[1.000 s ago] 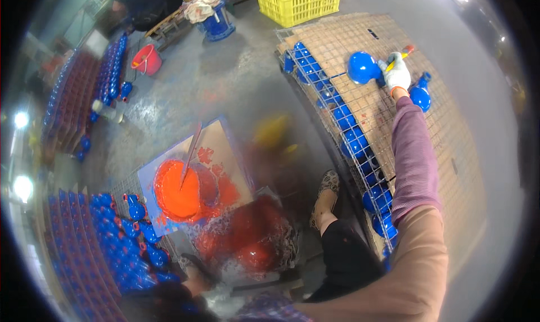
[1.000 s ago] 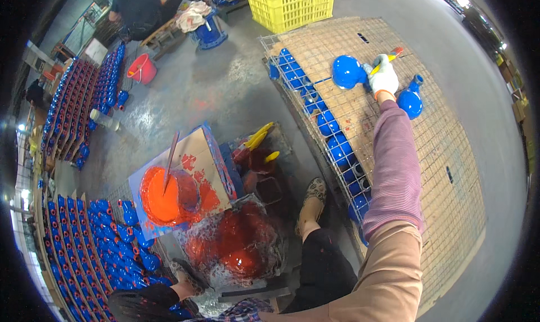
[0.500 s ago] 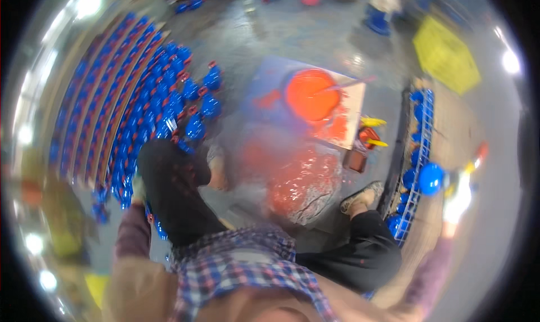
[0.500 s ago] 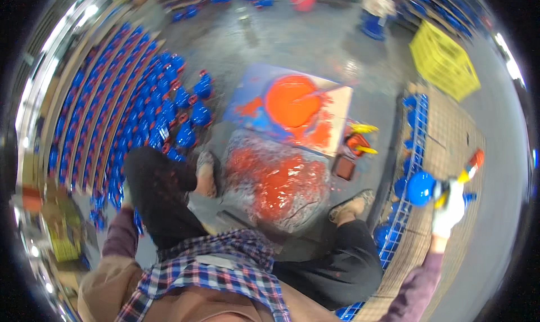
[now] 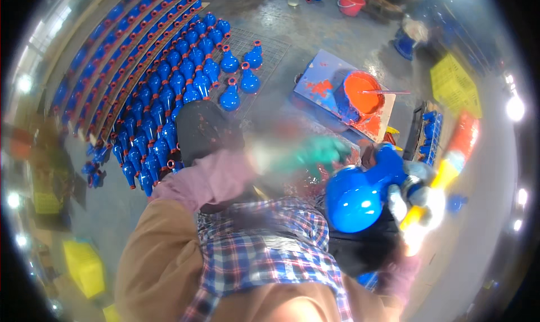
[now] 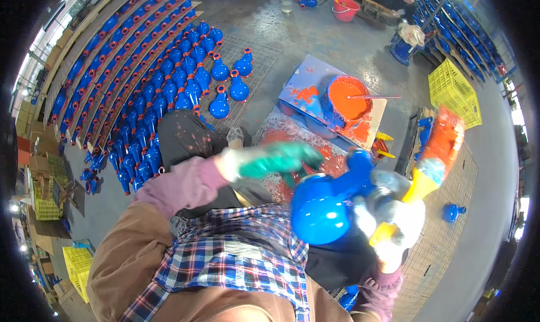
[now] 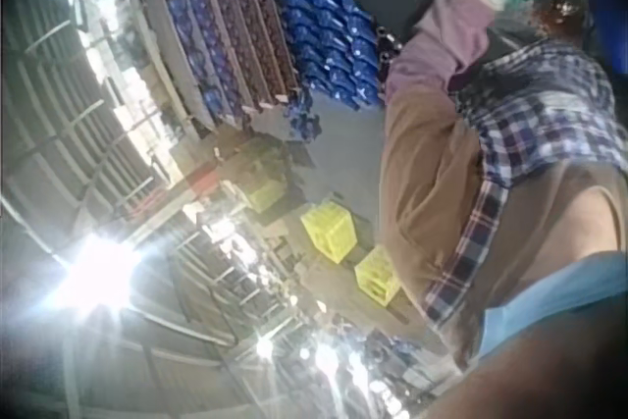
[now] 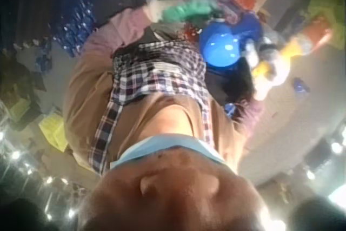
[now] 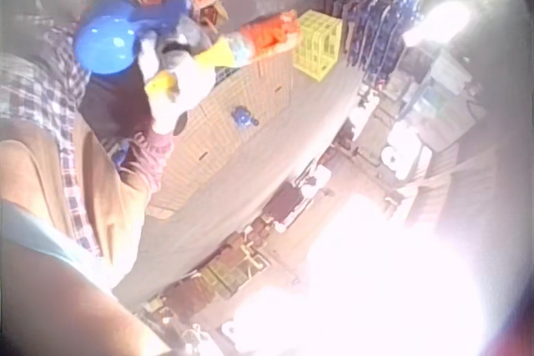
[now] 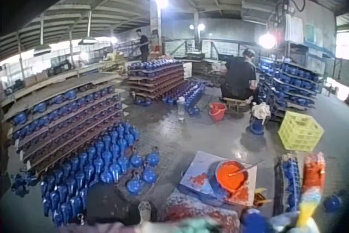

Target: Painting blue bottle-shaped objects with orange paint using a brush and then placing them on a drying rack.

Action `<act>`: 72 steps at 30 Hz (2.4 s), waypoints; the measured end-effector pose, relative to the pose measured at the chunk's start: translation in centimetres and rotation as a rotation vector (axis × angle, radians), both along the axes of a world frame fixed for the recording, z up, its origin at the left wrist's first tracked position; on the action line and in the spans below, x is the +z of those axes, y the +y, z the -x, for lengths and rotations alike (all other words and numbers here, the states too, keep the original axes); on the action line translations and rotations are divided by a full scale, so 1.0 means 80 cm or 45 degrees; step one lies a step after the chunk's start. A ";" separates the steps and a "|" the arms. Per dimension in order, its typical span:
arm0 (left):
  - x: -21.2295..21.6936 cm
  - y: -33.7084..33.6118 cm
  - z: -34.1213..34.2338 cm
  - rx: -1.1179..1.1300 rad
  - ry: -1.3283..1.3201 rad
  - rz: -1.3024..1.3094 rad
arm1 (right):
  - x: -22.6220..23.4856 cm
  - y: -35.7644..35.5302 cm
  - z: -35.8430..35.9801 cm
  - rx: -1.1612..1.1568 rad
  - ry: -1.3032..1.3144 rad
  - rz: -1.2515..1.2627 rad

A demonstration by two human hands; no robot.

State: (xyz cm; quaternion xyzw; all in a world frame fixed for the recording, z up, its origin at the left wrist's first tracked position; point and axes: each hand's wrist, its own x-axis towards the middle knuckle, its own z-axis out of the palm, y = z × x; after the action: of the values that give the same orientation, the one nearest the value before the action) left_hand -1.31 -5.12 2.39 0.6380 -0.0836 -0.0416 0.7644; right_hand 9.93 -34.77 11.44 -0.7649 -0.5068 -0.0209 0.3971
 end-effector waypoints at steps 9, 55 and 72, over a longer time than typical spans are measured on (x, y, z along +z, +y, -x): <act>-0.015 -0.064 0.062 -0.429 0.585 1.587 | -0.050 0.088 0.022 0.101 0.270 -0.347; 0.049 0.053 -0.003 0.155 -1.665 -1.790 | -0.072 0.109 -0.021 -0.148 0.656 0.126; 0.009 0.044 0.019 0.439 -1.252 -1.693 | -0.081 0.041 0.067 -0.402 0.273 -0.536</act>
State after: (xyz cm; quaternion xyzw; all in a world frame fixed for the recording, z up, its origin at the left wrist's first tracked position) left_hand -2.83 -1.63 3.14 0.9043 -0.2664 0.3176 0.1019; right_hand 4.56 -31.51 4.99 -0.7329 -0.3213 -0.1063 0.5902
